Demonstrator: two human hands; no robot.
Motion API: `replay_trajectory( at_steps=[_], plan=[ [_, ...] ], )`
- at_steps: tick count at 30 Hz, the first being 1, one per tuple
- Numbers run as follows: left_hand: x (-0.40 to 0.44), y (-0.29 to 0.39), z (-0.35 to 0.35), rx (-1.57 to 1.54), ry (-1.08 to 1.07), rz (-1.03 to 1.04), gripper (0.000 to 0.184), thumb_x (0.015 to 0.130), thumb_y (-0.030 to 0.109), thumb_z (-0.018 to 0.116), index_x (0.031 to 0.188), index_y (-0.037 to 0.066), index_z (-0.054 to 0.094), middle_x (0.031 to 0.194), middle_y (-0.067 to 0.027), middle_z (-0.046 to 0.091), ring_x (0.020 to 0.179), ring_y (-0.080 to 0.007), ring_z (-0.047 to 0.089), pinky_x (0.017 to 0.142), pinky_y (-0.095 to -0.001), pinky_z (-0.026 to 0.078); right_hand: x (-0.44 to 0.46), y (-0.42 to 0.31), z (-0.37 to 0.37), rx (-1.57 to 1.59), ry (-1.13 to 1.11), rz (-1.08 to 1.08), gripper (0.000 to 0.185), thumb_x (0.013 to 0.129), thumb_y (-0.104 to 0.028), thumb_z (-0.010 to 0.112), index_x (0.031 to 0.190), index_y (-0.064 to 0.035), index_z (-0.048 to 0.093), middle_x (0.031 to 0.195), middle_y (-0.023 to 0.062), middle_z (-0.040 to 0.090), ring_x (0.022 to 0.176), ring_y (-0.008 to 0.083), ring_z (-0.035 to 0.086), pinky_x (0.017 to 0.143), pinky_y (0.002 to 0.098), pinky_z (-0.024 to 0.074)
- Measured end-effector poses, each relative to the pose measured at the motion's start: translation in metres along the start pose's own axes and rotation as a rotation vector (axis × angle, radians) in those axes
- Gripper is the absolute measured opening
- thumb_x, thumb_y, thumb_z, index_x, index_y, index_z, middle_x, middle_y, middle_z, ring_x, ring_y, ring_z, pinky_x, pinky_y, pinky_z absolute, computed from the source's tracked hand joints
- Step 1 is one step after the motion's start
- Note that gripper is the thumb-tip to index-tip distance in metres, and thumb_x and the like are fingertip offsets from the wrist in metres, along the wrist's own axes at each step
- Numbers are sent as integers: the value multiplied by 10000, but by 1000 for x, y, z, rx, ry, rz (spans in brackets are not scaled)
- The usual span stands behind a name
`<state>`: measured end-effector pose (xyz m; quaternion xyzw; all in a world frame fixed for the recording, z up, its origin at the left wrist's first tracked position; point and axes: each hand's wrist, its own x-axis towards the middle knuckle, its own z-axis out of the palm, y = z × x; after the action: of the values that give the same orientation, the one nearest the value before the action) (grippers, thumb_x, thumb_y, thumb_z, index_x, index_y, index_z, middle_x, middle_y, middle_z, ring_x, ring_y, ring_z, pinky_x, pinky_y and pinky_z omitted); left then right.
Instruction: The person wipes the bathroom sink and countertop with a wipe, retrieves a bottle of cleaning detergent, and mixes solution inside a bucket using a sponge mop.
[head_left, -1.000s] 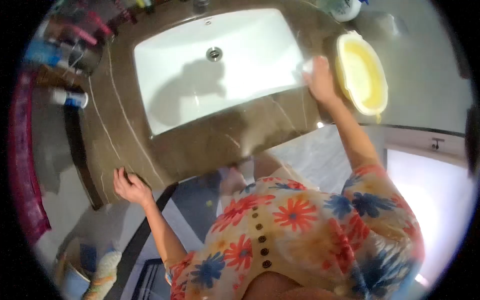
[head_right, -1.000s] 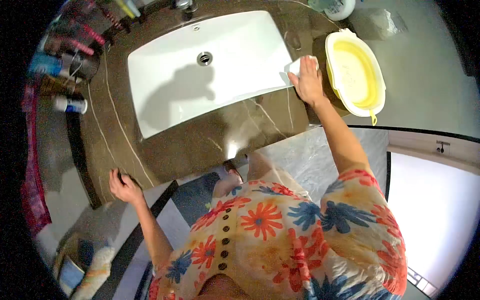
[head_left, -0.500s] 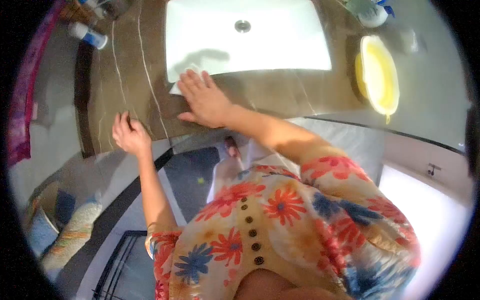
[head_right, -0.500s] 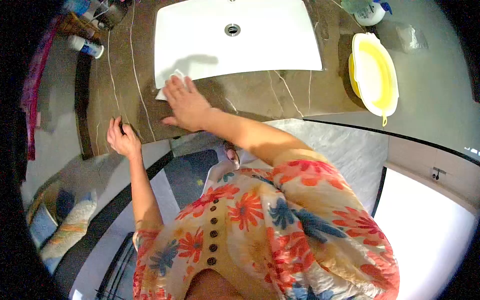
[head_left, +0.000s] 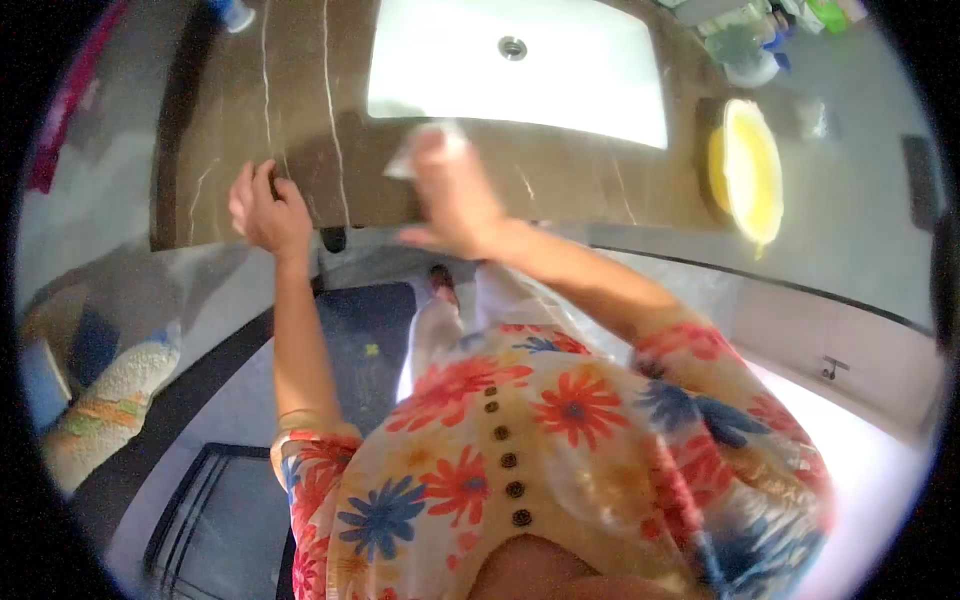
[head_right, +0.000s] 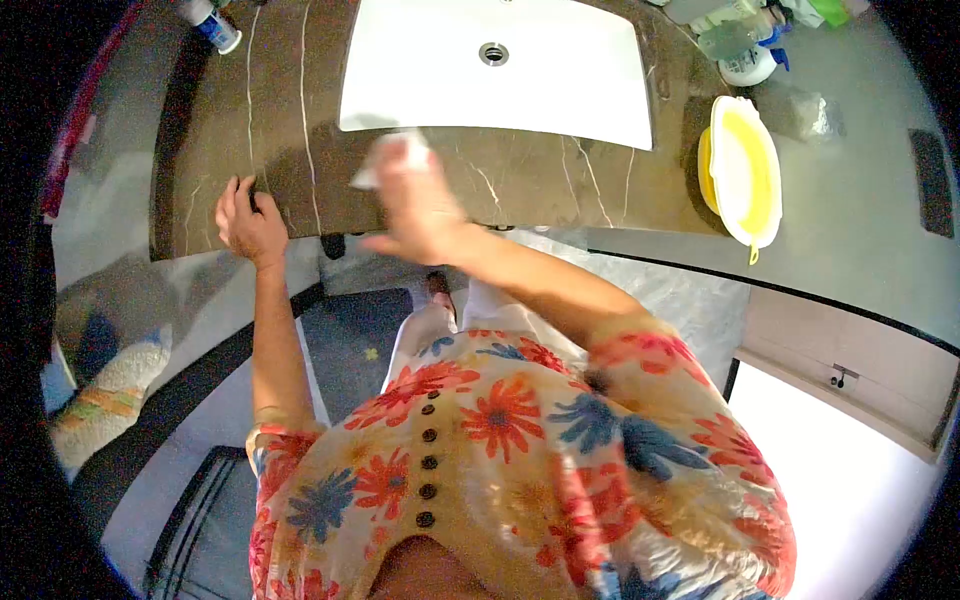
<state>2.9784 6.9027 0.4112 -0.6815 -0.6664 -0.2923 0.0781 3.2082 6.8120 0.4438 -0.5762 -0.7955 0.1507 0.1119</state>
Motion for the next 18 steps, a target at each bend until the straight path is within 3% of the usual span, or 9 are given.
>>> replay_trajectory(
  at_steps=[2, 5, 7, 9, 10, 14, 18],
  plan=[
    [2, 0, 0, -4, 33, 17, 256, 759, 202, 499, 986, 168, 610, 1165, -28, 522, 1113, -252, 415, 891, -430, 322, 44, -44, 18, -95, 44, -153, 871, 776, -580, 426, 1291, 87, 204, 1374, 265, 115, 1301, 360, 59, 1030, 500, 108],
    [1, -8, 3, -30, 96, 38, 254, 751, 199, 492, 974, 178, 613, 1145, -20, 540, 1090, -253, 440, 879, -422, 343, 47, -43, 19, -100, 26, -247, 833, 801, -580, 365, 1302, 65, 204, 1380, 242, 133, 1305, 338, 74, 1028, 502, 113],
    [0, -13, 7, -3, 106, 27, 258, 749, 199, 482, 971, 182, 612, 1138, -15, 548, 1078, -256, 452, 879, -416, 350, 6, -16, 8, -120, 29, -189, 830, 785, -540, 454, 1314, 43, 192, 1385, 221, 144, 1302, 336, 98, 1027, 503, 104],
    [-1, -13, 4, -20, 95, 23, 270, 738, 174, 480, 974, 164, 609, 1129, -28, 549, 1088, -252, 444, 894, -418, 336, -45, 25, -19, -79, -69, 109, 883, 762, -508, 516, 1329, 40, 118, 1393, 211, 127, 1306, 320, 93, 1033, 501, 80],
    [-2, -12, 2, -27, 92, 23, 276, 732, 162, 479, 976, 155, 607, 1125, -35, 550, 1093, -250, 439, 901, -418, 329, -84, 52, -36, -201, -48, 158, 904, 750, -488, 547, 1334, 33, 94, 1399, 203, 111, 1308, 302, 100, 1031, 501, 99],
    [-1, -11, 1, -7, 56, 38, 284, 752, 190, 472, 1007, 160, 594, 1165, -16, 527, 1111, -243, 430, 916, -419, 323, -205, 144, -68, -292, -22, 543, 845, 789, -429, 530, 1351, -6, 62, 1419, 162, 50, 1320, 268, 41, 1035, 494, 92],
    [1, -18, 9, 20, 9, 43, 282, 763, 205, 477, 1017, 153, 587, 1184, -22, 513, 1125, -245, 418, 926, -425, 318, -247, 153, -54, -320, 74, 618, 841, 784, -387, 558, 1350, -4, 67, 1419, 165, 46, 1317, 299, 36, 1034, 490, 102]
  ],
)
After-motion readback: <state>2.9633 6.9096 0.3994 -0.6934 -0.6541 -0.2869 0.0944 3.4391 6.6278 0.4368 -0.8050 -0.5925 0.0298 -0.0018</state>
